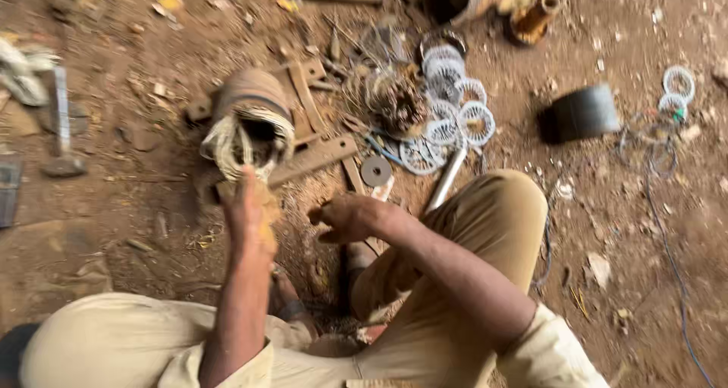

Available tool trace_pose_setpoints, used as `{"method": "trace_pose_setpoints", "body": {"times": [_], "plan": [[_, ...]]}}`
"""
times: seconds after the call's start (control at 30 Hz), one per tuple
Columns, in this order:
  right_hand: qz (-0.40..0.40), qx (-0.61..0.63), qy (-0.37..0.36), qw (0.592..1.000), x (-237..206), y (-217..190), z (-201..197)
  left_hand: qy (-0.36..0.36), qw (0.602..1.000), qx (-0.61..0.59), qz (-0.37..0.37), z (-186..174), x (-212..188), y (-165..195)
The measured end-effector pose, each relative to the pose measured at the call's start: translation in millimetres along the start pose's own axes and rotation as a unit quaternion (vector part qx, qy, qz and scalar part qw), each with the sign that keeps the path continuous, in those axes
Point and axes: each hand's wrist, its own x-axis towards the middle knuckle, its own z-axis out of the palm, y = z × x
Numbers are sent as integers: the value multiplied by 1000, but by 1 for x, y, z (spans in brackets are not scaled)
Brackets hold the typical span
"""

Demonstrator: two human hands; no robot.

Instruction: The person sits on the ground and repeatedly winds thin metal wire around a cylindrical metal core using both hands. The person pulls wire from a loose pile, wraps it around the core, and occasionally adjusts the bundle of wires.

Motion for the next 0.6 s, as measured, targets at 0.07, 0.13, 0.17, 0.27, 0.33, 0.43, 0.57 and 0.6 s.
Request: {"method": "trace_pose_setpoints", "body": {"times": [0.07, 0.13, 0.17, 0.27, 0.33, 0.43, 0.57, 0.6], "plan": [[-52, -76, 46, 995, 9, -2, -3, -39, 999, -30, 16, 8, 2, 4], [3, -71, -13, 997, 23, -10, -4, -129, 985, -82, 77, 18, 4, 6], [27, -74, -38, 996, 29, -15, -4, -108, 990, -59, 65, 22, 5, 5], [-19, -68, -32, 997, 36, -25, -3, -69, 995, -14, 64, 27, 6, 0], [-67, -57, 3, 996, 33, -27, 0, -75, 995, -2, 69, 27, 5, 0], [-58, -25, -19, 998, 25, -26, 8, -95, 992, -25, 81, 31, -1, 13], [-74, -81, -20, 994, 21, -20, 19, -102, 981, -162, 36, 38, -52, 34], [-56, -82, -31, 995, 21, -19, 21, -159, 952, -259, 17, 34, -75, 33]]}}
